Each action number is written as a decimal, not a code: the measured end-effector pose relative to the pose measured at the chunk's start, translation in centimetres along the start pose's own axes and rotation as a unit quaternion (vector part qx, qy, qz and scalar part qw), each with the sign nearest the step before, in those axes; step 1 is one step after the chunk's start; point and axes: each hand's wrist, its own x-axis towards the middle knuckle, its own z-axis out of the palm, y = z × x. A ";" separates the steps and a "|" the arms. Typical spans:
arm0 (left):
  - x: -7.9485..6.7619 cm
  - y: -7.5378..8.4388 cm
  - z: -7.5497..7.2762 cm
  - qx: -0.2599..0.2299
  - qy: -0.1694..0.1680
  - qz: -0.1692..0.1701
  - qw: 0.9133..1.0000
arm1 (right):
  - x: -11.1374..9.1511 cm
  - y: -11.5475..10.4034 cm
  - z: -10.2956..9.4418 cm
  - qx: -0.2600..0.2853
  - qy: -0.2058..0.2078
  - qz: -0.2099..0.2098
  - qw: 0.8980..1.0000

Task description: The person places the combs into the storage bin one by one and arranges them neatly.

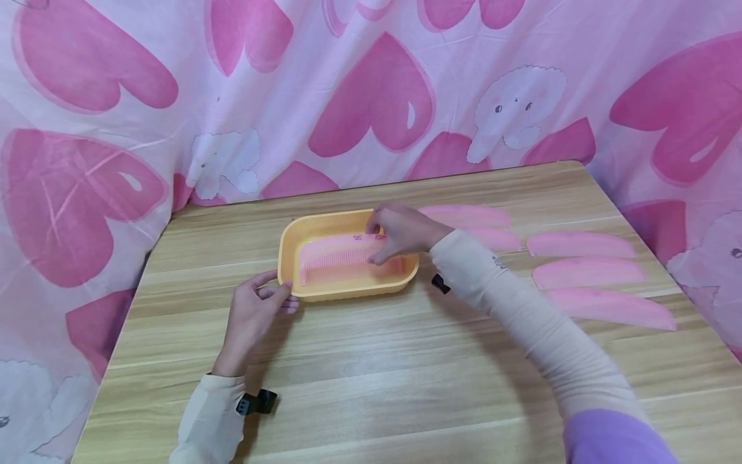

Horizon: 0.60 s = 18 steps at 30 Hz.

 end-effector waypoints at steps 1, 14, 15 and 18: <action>0.0 0.0 0.0 0.000 0.001 -0.001 1.000 | 0.1 0.0 0.3 -0.002 -0.003 0.005 1.000; 0.0 0.1 0.1 0.006 0.006 -0.003 1.000 | 1.3 0.3 2.4 -0.048 -0.028 0.021 0.998; 0.0 0.1 0.1 0.003 0.006 -0.003 1.000 | 1.4 0.3 2.5 -0.052 -0.032 0.025 0.998; 0.0 0.0 0.1 0.000 0.006 -0.003 1.000 | 1.5 0.3 2.9 -0.067 -0.043 0.036 0.996</action>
